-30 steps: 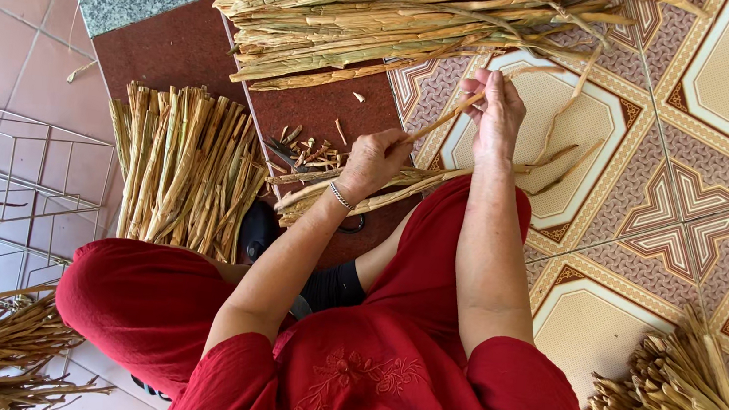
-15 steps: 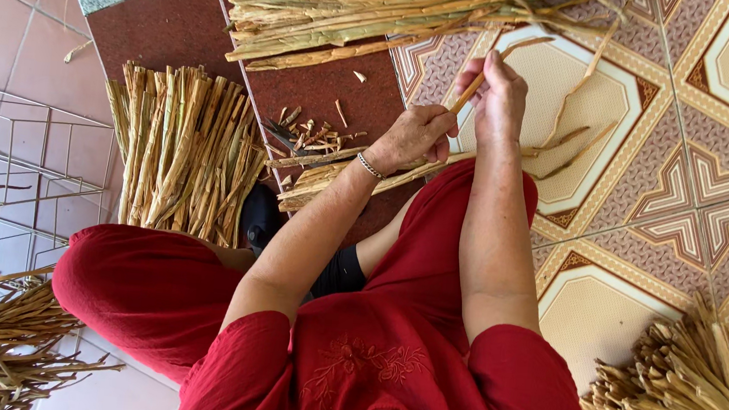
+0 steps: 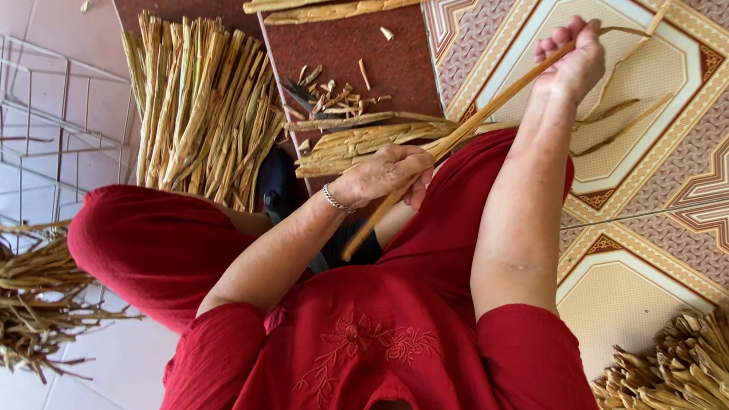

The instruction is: The person sits on the floor and processes dried plant stalks by hand. They repeatedly pull apart the stalks, separating the fibrous material, and place the processed pieces into a pile on the floor.

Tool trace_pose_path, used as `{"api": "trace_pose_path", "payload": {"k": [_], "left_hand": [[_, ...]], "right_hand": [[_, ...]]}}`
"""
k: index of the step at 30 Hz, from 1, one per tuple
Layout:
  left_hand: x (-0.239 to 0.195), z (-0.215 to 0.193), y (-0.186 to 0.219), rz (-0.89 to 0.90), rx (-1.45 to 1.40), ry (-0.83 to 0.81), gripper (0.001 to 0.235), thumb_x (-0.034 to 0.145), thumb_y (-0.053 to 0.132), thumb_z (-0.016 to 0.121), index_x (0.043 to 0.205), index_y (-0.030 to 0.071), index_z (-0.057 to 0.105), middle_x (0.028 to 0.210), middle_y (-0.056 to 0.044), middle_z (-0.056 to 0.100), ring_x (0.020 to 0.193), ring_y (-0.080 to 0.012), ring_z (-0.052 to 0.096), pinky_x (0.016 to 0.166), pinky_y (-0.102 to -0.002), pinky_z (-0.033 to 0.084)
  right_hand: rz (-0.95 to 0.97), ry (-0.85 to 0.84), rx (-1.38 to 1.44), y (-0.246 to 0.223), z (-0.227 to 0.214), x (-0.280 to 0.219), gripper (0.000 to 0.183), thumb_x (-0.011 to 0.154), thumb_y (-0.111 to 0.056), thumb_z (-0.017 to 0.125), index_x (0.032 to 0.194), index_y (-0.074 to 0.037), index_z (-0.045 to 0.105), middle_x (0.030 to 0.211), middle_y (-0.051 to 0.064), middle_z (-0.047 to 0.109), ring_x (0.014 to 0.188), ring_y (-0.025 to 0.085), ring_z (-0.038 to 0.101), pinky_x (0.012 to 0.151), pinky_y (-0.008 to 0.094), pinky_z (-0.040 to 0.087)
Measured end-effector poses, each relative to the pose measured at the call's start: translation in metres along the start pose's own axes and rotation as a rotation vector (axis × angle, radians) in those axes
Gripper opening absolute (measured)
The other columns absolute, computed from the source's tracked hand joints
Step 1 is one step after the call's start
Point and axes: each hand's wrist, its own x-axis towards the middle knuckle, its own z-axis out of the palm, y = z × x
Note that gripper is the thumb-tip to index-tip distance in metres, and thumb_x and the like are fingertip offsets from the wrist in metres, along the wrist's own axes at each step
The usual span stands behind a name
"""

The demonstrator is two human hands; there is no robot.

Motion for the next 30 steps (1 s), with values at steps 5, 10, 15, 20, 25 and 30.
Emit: {"api": "trace_pose_path", "payload": {"k": [5,10,15,20,25,30], "left_hand": [[-0.038,0.008,-0.018,-0.027,-0.085,0.037,0.035,0.106,0.033,0.050,0.090,0.003,0.060,0.070,-0.010,0.068,0.062,-0.0153,0.064,0.064,-0.028,0.053],[-0.080,0.003,-0.019,-0.053,-0.064,0.030,0.035,0.105,0.034,0.046,0.094,0.004,0.061,0.068,-0.006,0.067,0.059,-0.0112,0.059,0.060,-0.026,0.050],[-0.104,-0.006,-0.031,-0.078,0.037,0.082,0.034,0.105,0.031,0.045,0.103,0.003,0.065,0.066,-0.002,0.061,0.058,-0.0079,0.052,0.057,-0.024,0.046],[-0.093,-0.025,-0.047,0.021,0.303,0.336,0.025,0.102,0.023,0.057,0.099,0.002,0.072,0.065,-0.001,0.061,0.055,-0.0085,0.055,0.052,-0.026,0.047],[-0.068,-0.090,-0.054,0.392,0.681,0.622,0.013,0.100,0.013,0.074,0.106,0.001,0.077,0.083,-0.009,0.069,0.069,-0.0109,0.059,0.059,-0.026,0.050],[-0.029,-0.161,-0.022,0.228,0.217,0.771,0.024,0.096,0.006,0.068,0.120,0.003,0.073,0.090,-0.005,0.072,0.062,-0.0057,0.054,0.050,-0.020,0.044]], "right_hand": [[0.036,0.078,0.057,0.007,-0.010,0.016,0.032,0.104,-0.025,0.057,0.087,-0.003,0.072,0.062,0.006,0.065,0.052,0.018,0.059,0.056,0.037,0.058],[0.055,0.036,0.125,0.009,-0.029,0.039,0.033,0.102,-0.030,0.056,0.087,-0.005,0.070,0.062,0.004,0.061,0.054,0.018,0.055,0.059,0.040,0.055],[0.042,0.022,0.097,0.013,-0.037,0.051,0.031,0.100,-0.034,0.059,0.092,-0.006,0.071,0.067,0.002,0.061,0.062,0.017,0.056,0.068,0.041,0.057],[-0.027,0.053,0.036,-0.009,-0.034,0.044,0.036,0.100,-0.040,0.060,0.099,-0.007,0.073,0.075,0.002,0.061,0.064,0.016,0.055,0.069,0.042,0.054],[-0.021,0.068,-0.092,-0.029,-0.029,0.027,0.040,0.100,-0.046,0.063,0.107,-0.009,0.076,0.082,0.001,0.062,0.065,0.012,0.054,0.067,0.036,0.053],[0.076,-0.252,0.078,-0.040,-0.011,0.032,0.034,0.106,-0.037,0.068,0.116,-0.004,0.071,0.086,0.009,0.066,0.071,0.020,0.059,0.076,0.041,0.060]]}}
